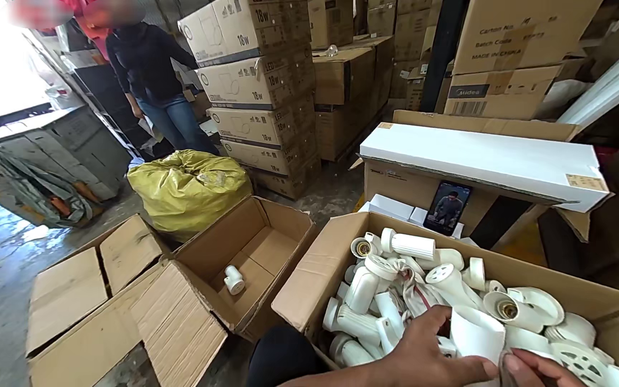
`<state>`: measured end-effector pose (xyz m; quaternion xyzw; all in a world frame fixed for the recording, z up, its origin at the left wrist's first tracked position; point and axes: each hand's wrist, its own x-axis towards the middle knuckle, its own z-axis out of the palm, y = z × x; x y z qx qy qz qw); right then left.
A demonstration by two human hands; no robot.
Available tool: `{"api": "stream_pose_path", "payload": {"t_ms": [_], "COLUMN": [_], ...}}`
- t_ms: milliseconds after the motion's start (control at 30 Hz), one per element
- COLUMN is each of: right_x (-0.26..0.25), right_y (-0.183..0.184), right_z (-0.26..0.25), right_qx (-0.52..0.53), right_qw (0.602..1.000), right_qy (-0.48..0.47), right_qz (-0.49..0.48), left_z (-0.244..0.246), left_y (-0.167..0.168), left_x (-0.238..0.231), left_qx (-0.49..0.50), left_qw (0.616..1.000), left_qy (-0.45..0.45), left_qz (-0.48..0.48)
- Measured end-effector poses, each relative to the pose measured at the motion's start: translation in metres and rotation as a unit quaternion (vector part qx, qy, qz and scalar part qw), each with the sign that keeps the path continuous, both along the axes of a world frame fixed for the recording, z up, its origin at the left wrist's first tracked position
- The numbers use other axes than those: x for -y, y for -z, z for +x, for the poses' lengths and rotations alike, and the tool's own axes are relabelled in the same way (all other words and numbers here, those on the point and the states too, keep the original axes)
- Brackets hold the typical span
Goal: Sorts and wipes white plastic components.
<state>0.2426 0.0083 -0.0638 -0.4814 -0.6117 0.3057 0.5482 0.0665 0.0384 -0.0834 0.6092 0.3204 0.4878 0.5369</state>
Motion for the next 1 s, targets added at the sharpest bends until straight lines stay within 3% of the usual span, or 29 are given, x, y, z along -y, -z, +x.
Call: {"api": "stream_pose_path", "payload": {"t_ms": [200,333,533,667,900,1000], "right_x": [0.005,-0.005,0.003,-0.004,-0.010,-0.009], "right_y": [-0.006,-0.008,-0.004,-0.010,-0.002,-0.004], "right_z": [-0.009,-0.011,-0.016,-0.007,-0.010,-0.009], "right_qx": [0.008,-0.016,-0.014,-0.033,-0.022,0.018], "right_qw": [0.999,0.999,0.998,0.996,0.996,0.995], "right_qy": [-0.001,0.045,0.028,0.077,0.082,0.088], "right_qz": [-0.034,-0.025,-0.051,-0.029,-0.009,0.046], "left_z": [-0.006,-0.005,-0.010,-0.004,-0.010,-0.006], "left_y": [-0.009,-0.009,-0.006,-0.010,-0.015,-0.017], "left_x": [-0.001,0.000,-0.004,0.004,0.001,0.005], "left_qx": [-0.022,-0.039,-0.064,-0.082,-0.115,-0.139], "left_qw": [0.998,0.999,0.997,0.996,0.993,0.990], "left_qy": [-0.046,-0.020,-0.028,0.011,0.004,-0.008], "left_qz": [-0.033,-0.033,-0.040,-0.034,-0.028,-0.038]}}
